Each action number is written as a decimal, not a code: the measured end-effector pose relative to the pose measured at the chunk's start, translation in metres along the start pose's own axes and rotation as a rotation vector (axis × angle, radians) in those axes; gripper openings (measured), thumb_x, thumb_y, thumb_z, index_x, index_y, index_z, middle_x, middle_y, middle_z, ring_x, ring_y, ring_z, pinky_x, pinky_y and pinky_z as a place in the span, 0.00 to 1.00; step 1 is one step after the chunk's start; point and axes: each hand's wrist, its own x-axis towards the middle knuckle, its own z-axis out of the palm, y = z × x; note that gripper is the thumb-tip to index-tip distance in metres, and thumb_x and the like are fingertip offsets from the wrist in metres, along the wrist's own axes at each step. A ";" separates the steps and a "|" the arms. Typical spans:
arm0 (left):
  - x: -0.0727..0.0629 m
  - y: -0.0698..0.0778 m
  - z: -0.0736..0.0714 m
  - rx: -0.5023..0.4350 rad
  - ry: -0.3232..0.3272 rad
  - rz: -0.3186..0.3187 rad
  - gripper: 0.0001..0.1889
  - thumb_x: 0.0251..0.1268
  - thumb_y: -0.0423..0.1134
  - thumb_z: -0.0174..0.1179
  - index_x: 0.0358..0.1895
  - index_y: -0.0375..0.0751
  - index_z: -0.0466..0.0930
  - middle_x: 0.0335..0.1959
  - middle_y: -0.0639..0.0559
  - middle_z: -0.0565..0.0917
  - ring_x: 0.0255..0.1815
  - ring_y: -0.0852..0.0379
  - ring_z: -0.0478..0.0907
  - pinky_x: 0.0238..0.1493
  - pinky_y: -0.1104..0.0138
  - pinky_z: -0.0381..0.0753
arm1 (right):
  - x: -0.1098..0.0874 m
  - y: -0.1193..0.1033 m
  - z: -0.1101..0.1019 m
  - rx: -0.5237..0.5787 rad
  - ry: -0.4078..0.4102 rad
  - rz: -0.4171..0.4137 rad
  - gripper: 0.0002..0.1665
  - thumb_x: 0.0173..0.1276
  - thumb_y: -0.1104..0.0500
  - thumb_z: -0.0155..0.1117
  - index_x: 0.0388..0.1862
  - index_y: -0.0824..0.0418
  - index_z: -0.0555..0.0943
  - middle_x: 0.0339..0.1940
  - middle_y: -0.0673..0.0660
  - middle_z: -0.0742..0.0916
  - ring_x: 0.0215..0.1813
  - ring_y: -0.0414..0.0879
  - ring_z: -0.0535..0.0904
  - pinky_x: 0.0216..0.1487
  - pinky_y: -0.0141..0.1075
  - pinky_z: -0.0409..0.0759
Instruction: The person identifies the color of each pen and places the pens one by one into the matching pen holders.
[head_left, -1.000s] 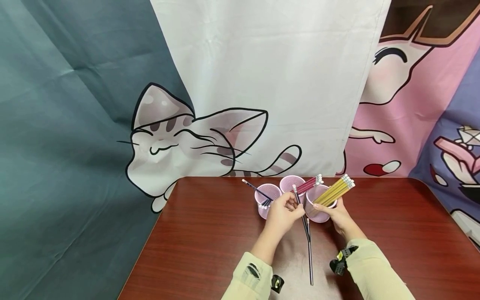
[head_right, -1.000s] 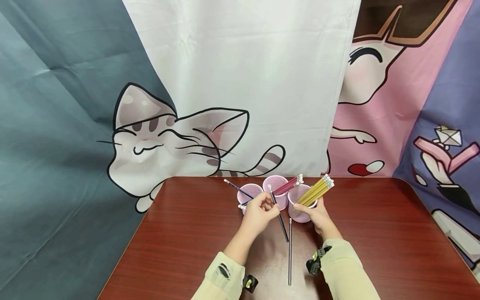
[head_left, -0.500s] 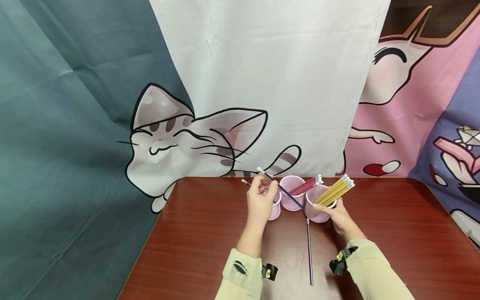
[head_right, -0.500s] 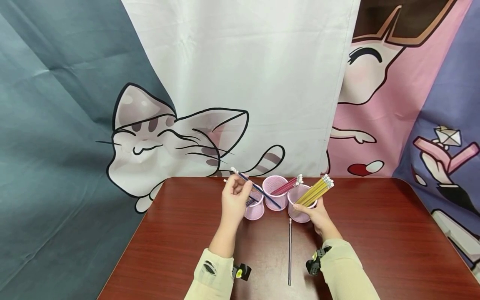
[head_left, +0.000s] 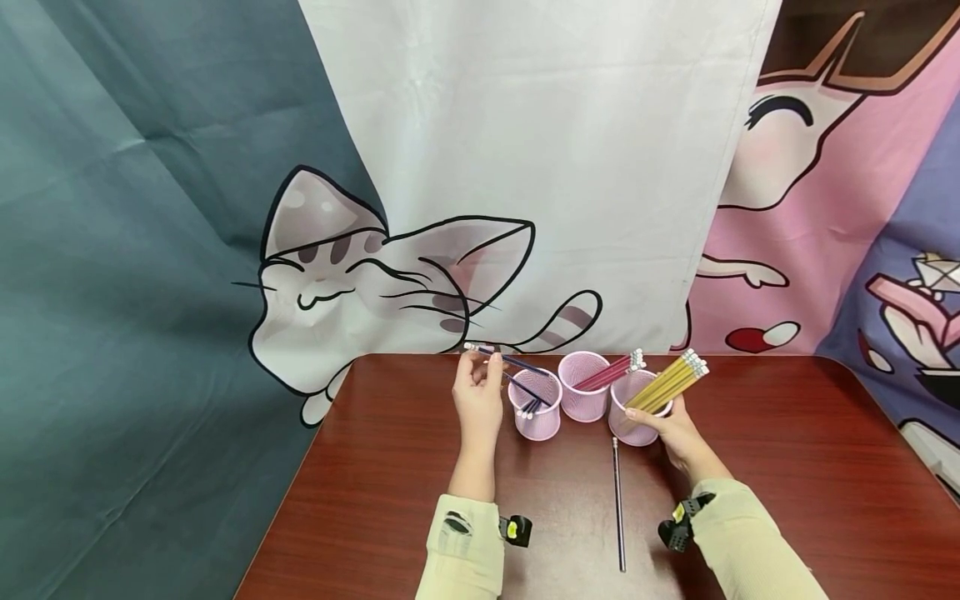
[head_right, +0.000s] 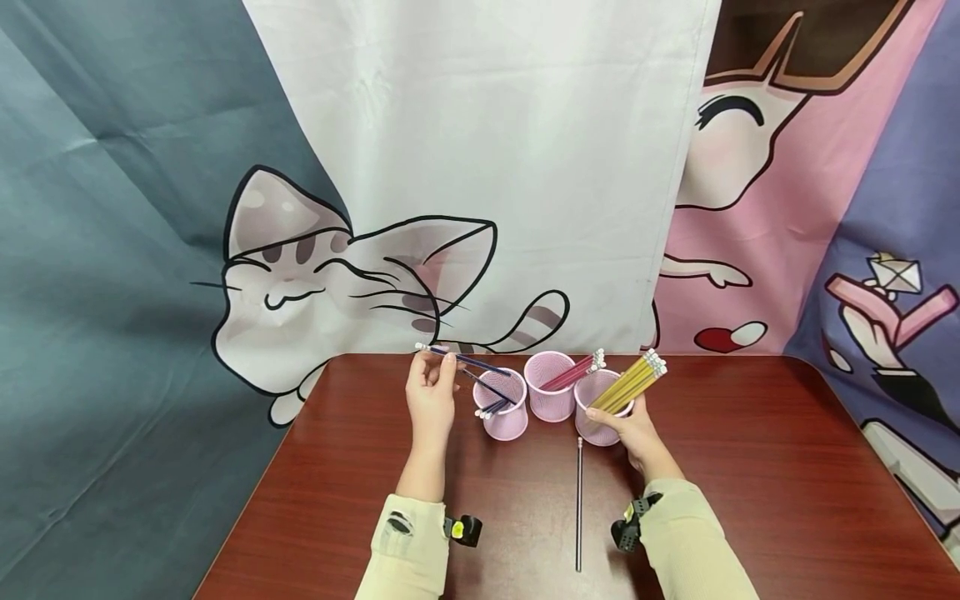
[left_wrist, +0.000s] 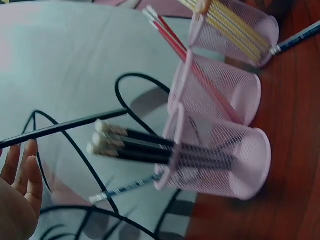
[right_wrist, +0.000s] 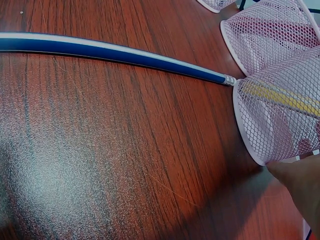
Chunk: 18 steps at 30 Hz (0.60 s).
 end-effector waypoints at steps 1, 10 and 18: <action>0.000 -0.003 -0.002 0.020 0.010 0.006 0.08 0.62 0.25 0.54 0.40 0.21 0.70 0.31 0.29 0.78 0.27 0.68 0.75 0.24 0.77 0.72 | 0.000 0.000 0.000 0.002 0.002 0.001 0.51 0.55 0.69 0.66 0.68 0.62 0.43 0.65 0.65 0.58 0.58 0.41 0.60 0.56 0.23 0.58; -0.014 -0.035 -0.013 0.261 0.060 0.068 0.06 0.59 0.24 0.56 0.39 0.24 0.74 0.35 0.36 0.79 0.32 0.54 0.76 0.24 0.75 0.72 | 0.001 0.000 0.000 0.007 -0.005 0.018 0.51 0.57 0.68 0.65 0.69 0.60 0.42 0.66 0.65 0.57 0.62 0.46 0.59 0.59 0.25 0.57; -0.021 -0.088 -0.021 0.357 -0.022 0.015 0.09 0.61 0.31 0.56 0.44 0.36 0.73 0.35 0.48 0.81 0.32 0.56 0.78 0.27 0.71 0.76 | -0.001 -0.003 0.000 0.000 -0.006 0.025 0.52 0.57 0.68 0.65 0.70 0.60 0.40 0.67 0.64 0.57 0.63 0.45 0.57 0.62 0.27 0.56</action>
